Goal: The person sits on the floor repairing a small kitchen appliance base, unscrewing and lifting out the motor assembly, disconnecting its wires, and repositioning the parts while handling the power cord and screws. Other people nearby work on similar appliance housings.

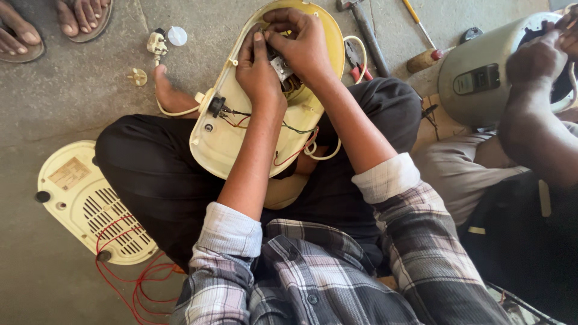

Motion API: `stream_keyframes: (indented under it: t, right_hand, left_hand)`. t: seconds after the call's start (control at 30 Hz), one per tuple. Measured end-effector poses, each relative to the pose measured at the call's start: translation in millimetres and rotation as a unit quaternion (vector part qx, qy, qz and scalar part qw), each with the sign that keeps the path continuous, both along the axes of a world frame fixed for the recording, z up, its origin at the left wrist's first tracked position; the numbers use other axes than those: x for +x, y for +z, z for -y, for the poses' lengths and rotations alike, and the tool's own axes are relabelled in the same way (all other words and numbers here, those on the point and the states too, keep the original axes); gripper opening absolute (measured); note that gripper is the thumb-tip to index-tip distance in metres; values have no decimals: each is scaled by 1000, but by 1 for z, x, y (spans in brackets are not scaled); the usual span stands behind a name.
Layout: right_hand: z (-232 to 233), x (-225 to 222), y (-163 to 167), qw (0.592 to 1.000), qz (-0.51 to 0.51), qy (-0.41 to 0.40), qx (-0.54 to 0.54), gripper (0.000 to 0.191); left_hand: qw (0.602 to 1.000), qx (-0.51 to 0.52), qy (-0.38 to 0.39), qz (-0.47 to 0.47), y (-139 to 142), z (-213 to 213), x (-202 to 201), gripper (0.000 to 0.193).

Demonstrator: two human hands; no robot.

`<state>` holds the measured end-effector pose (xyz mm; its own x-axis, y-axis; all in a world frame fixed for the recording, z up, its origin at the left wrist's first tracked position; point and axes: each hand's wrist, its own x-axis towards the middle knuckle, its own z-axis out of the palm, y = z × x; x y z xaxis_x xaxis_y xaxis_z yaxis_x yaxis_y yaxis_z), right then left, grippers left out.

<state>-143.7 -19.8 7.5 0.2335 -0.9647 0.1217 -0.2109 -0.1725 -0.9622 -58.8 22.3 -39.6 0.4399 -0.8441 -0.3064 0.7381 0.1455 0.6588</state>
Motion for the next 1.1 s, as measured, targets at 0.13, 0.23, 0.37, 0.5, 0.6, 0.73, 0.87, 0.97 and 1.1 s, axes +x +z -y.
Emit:
stream_keyframes:
  t: [0.13, 0.23, 0.37, 0.5, 0.6, 0.73, 0.87, 0.97, 1.1]
  right_hand:
    - [-1, 1, 0, 998, 46, 12, 30, 31]
    - [-2, 1, 0, 998, 28, -7, 54, 32]
    - [-3, 0, 0, 999, 28, -11, 24, 31]
    - [-4, -2, 0, 999, 19, -27, 18, 30]
    - [-4, -2, 1, 999, 13, -31, 20, 29]
    - [-4, 0, 2, 999, 14, -27, 23, 29]
    - [-4, -1, 0, 999, 27, -25, 28, 29]
    - [-3, -2, -2, 1000, 21, -16, -11, 25]
    - [-2, -3, -2, 1000, 11, 2, -23, 23]
  left_hand:
    - [1000, -20, 0, 18, 2, 0, 1, 33]
    - [1000, -3, 8, 19, 3, -1, 0, 33]
    - [999, -1, 2, 32, 4, -3, -2, 32]
    - [998, 30, -3, 53, 4, -3, -3, 32]
    - [999, 22, -4, 42, 3, -1, -4, 30]
    - [1000, 4, -3, 24, 3, -1, -3, 29]
    - [1000, -3, -5, 21, 4, -3, -3, 29]
    - [1000, 6, -2, 15, 2, -2, -4, 28]
    - [999, 11, 12, 48, -2, 2, -4, 27]
